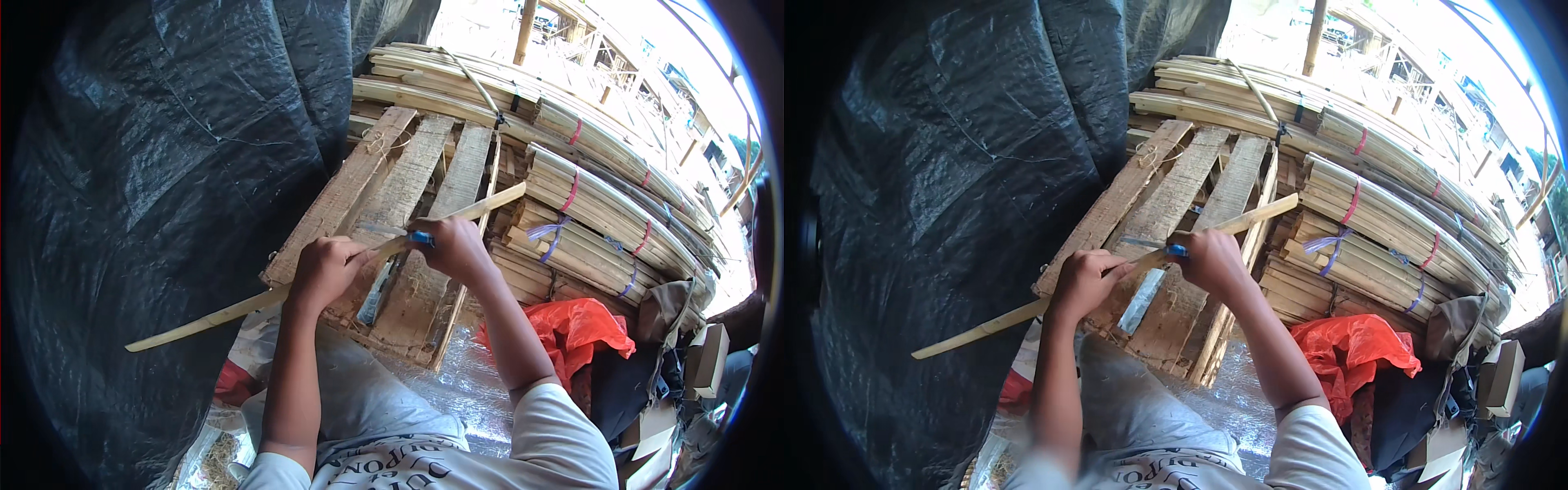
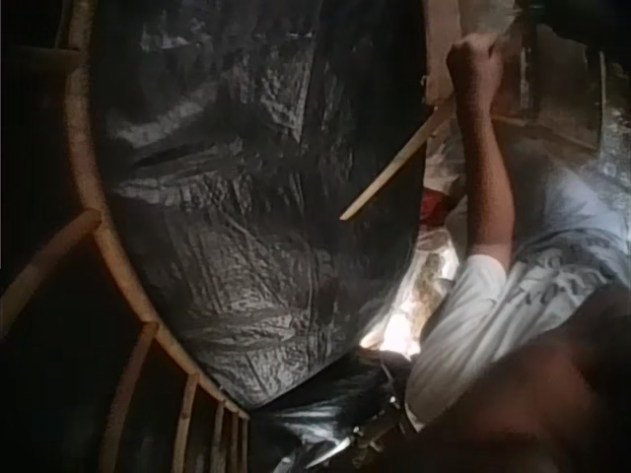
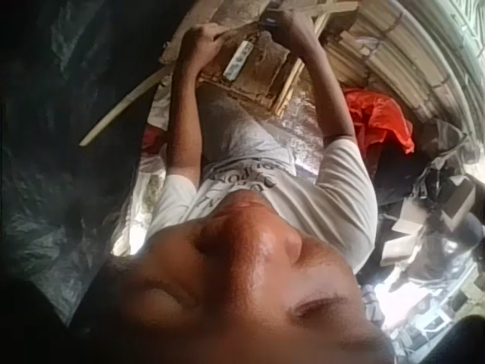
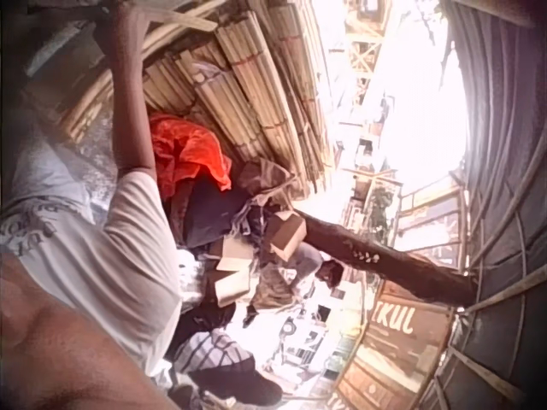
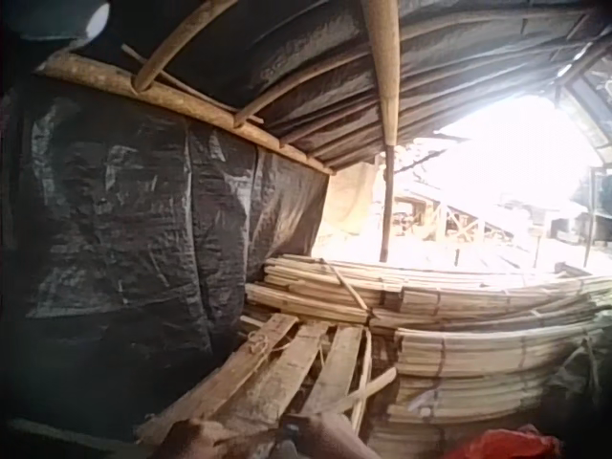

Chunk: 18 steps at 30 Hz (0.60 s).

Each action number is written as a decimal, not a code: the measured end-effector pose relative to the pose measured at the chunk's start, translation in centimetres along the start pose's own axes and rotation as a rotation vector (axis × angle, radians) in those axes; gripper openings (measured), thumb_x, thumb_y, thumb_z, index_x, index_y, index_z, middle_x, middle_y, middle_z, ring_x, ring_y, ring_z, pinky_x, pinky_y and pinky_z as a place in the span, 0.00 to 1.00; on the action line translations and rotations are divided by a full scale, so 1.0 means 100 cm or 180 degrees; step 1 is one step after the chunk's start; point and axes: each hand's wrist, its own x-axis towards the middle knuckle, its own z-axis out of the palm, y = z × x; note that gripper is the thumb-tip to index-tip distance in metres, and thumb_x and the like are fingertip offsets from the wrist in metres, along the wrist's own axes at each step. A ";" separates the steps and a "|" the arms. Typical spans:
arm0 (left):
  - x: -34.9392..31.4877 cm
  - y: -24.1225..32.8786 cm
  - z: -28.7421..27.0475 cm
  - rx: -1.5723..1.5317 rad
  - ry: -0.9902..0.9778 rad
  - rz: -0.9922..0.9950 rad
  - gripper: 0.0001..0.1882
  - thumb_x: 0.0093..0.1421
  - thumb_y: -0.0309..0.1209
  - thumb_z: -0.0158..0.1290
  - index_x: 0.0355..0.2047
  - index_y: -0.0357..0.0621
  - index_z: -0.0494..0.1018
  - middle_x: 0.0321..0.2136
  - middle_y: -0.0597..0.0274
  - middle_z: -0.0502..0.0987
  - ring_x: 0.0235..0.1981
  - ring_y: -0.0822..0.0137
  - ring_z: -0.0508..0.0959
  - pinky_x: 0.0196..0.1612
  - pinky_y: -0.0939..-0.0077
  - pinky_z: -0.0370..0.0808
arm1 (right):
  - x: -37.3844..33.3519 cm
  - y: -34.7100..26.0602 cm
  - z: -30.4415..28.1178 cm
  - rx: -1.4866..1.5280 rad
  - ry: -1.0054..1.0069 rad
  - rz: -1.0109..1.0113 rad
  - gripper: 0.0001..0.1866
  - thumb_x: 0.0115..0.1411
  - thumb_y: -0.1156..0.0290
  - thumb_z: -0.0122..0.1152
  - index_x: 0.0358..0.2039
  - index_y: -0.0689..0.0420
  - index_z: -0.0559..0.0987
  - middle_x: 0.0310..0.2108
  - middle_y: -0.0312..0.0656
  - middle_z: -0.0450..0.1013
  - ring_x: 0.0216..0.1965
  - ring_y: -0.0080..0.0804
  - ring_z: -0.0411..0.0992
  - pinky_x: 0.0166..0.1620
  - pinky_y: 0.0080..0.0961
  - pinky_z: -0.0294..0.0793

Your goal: Scraping and smoothing a thin strip of bamboo or wood using a small utility knife.

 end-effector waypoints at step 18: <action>-0.144 -0.025 -0.128 0.0298 -0.0416 -0.1604 0.17 0.57 0.27 0.67 0.47 0.37 0.82 0.40 0.47 0.83 0.42 0.45 0.83 0.45 0.60 0.78 | -0.003 0.073 -0.015 0.0476 0.0613 0.0869 0.10 0.59 0.63 0.74 0.40 0.48 0.88 0.29 0.48 0.81 0.32 0.51 0.80 0.37 0.39 0.77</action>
